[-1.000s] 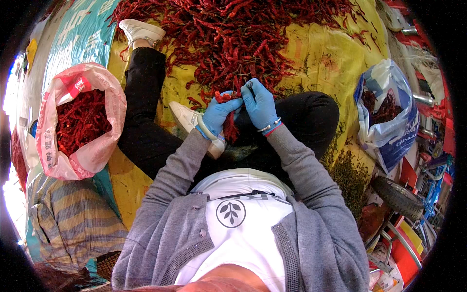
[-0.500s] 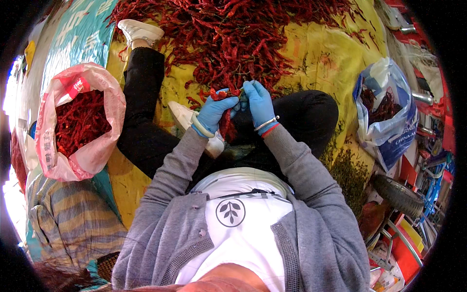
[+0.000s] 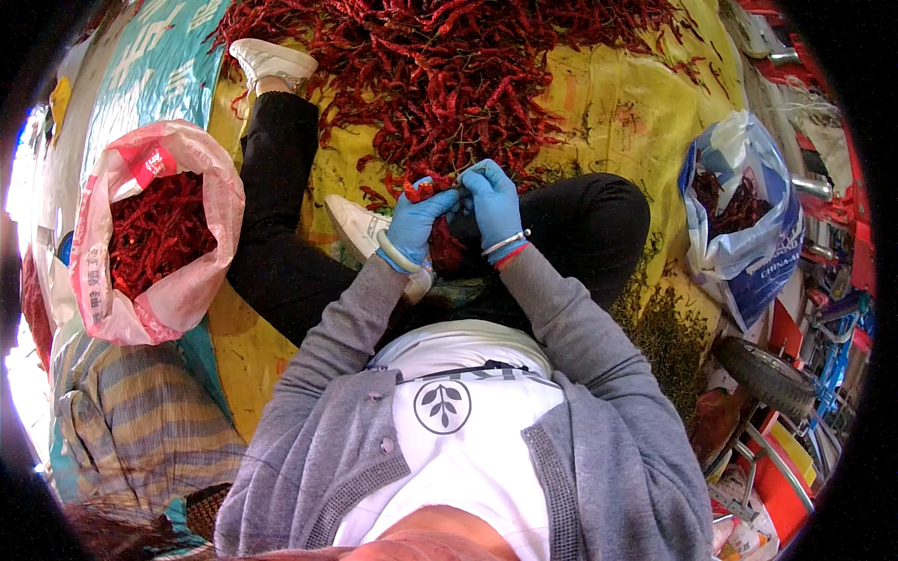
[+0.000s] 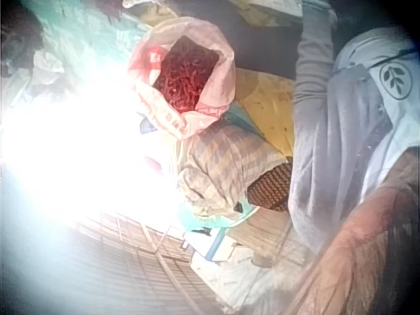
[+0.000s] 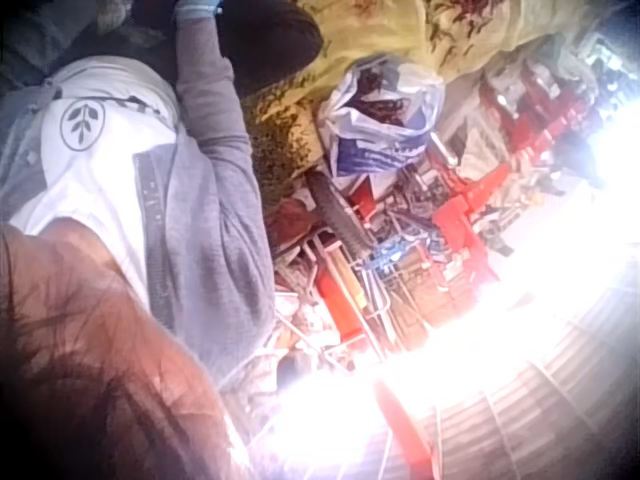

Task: The person sits on a tarp and removes stems from dried red chili peppers by hand. They pick up peppers from a large pile, pull off the stems, and place the de-stemmed peppers into a nearby bag.

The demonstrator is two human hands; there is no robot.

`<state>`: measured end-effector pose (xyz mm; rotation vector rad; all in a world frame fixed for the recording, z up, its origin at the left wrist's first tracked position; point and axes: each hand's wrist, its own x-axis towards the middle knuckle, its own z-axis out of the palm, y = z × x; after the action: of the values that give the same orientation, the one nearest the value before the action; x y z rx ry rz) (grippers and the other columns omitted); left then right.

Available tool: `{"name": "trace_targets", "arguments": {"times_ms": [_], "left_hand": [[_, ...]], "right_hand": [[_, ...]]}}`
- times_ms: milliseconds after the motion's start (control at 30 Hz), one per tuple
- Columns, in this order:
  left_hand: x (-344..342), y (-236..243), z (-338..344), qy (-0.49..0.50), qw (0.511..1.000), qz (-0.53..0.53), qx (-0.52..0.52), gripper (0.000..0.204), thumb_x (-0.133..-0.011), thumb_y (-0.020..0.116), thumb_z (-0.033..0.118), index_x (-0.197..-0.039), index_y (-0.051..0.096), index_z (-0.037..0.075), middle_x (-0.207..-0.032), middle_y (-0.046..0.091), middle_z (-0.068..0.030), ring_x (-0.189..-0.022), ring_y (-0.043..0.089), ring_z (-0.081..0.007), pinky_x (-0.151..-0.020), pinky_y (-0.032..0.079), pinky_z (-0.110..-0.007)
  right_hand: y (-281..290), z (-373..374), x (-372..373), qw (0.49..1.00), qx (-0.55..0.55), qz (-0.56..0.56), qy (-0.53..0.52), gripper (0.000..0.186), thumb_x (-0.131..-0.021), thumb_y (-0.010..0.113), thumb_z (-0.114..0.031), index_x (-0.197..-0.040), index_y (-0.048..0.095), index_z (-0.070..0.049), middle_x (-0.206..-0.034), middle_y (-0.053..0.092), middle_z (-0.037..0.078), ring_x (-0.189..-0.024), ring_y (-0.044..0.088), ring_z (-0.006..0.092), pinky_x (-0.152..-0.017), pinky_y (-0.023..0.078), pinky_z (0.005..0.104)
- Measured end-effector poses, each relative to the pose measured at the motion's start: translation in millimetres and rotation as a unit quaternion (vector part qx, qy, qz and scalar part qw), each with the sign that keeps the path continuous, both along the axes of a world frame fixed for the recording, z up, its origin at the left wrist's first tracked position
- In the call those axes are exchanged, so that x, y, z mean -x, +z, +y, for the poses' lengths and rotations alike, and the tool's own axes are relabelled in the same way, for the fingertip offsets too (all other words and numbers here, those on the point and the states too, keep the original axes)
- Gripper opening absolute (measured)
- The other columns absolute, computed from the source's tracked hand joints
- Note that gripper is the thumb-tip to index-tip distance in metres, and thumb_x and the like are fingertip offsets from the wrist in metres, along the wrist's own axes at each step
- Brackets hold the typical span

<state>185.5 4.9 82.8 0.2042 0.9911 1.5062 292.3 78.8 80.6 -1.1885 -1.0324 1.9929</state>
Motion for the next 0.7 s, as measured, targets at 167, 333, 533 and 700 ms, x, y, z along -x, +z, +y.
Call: {"name": "trace_targets", "arguments": {"times_ms": [167,333,533,700], "left_hand": [[8.3,-20.1,-6.1,-0.021,0.999,-0.014,-0.032,0.014,-0.083,0.062,0.005,-0.097,0.064,0.005,-0.081,0.063,-0.0007,-0.069,0.057,-0.008,-0.059,0.044,-0.021],[20.3,-9.2,-6.0,-0.111,0.993,-0.021,-0.033,0.012,-0.082,0.061,0.005,-0.094,0.063,0.006,-0.079,0.063,-0.0015,-0.065,0.055,-0.0074,-0.056,0.043,-0.022],[3.0,-1.5,2.5,-0.041,0.999,0.02,0.027,0.004,-0.081,0.061,0.006,-0.085,0.062,0.007,-0.071,0.059,0.0001,-0.059,0.053,-0.0071,-0.052,0.04,-0.022],[4.7,-2.5,4.4,0.039,0.996,-0.03,0.07,0.007,-0.081,0.063,0.008,-0.075,0.06,0.008,-0.06,0.054,0.0017,-0.052,0.05,-0.0076,-0.048,0.037,-0.022]], "right_hand": [[19.4,-6.1,6.6,0.959,0.247,0.13,-0.052,0.008,-0.087,0.05,-0.011,-0.08,0.053,-0.008,-0.068,0.053,0.004,-0.053,0.052,0.0162,-0.049,0.05,0.0342],[20.4,-7.2,3.2,0.994,0.097,0.053,-0.017,0.007,-0.088,0.05,-0.008,-0.082,0.053,-0.006,-0.07,0.053,0.003,-0.057,0.052,0.0123,-0.052,0.047,0.0276],[18.3,-10.1,-1.8,0.944,-0.316,-0.092,0.026,0.005,-0.087,0.054,-0.002,-0.082,0.052,-0.004,-0.071,0.051,0.001,-0.062,0.048,0.0099,-0.058,0.041,0.0228],[47.1,-13.1,1.7,0.82,-0.556,-0.13,0.039,0.006,-0.089,0.053,-0.006,-0.084,0.052,-0.004,-0.07,0.05,0.001,-0.062,0.049,0.0102,-0.057,0.041,0.0228]]}}
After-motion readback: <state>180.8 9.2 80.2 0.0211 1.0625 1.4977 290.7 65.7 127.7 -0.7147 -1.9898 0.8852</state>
